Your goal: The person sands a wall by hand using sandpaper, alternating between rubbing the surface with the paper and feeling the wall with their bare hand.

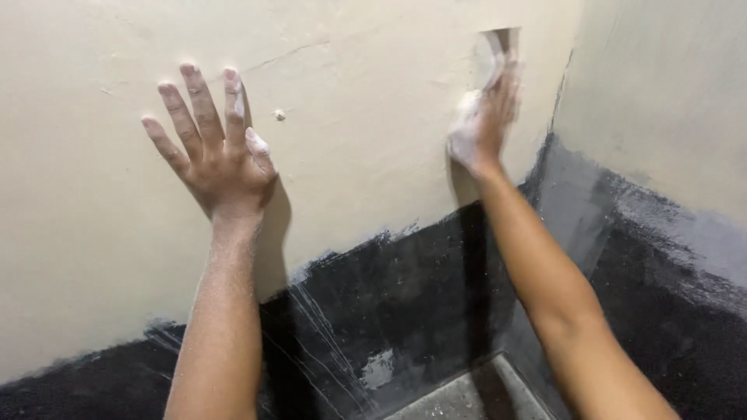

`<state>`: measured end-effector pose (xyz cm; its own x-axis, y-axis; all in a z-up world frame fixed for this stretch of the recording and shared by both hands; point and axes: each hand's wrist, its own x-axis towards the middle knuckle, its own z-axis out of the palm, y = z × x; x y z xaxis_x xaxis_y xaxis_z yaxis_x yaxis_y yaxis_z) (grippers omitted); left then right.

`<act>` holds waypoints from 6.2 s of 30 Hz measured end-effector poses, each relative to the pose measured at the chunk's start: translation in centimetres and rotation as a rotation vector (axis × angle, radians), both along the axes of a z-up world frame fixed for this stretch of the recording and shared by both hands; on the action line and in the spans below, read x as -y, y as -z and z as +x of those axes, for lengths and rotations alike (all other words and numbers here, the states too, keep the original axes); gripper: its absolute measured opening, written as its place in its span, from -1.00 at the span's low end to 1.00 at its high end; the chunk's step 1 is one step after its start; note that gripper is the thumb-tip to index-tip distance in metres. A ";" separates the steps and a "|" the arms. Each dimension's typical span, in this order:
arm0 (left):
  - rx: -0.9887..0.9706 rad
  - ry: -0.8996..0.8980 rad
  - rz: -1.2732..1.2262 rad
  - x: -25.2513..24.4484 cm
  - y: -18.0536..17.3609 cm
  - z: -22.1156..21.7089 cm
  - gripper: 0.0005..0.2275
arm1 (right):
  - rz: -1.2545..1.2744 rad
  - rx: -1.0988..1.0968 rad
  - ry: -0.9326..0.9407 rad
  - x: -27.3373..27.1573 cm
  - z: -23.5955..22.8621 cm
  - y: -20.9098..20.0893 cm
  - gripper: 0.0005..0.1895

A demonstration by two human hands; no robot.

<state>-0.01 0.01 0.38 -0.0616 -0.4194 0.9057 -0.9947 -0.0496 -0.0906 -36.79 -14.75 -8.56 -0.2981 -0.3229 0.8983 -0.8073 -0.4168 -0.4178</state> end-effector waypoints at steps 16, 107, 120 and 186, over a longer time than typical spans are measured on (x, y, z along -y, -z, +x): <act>-0.017 0.013 0.028 0.1 0.1 0.2 -0.45 | 0.146 -0.399 -0.196 -7.6 6.6 2.8 -0.23; 0.124 -0.027 -0.286 1.2 2.1 0.6 -0.37 | -0.005 -0.147 0.045 -1.7 4.3 -5.8 -0.31; 0.120 -0.033 -0.306 1.4 2.4 0.7 -0.39 | 0.185 0.250 0.139 -1.3 6.2 -6.9 -0.26; 0.224 -0.142 -0.325 1.3 -3.3 5.9 -0.41 | 0.500 -0.309 -0.064 -12.3 9.0 -17.3 -0.25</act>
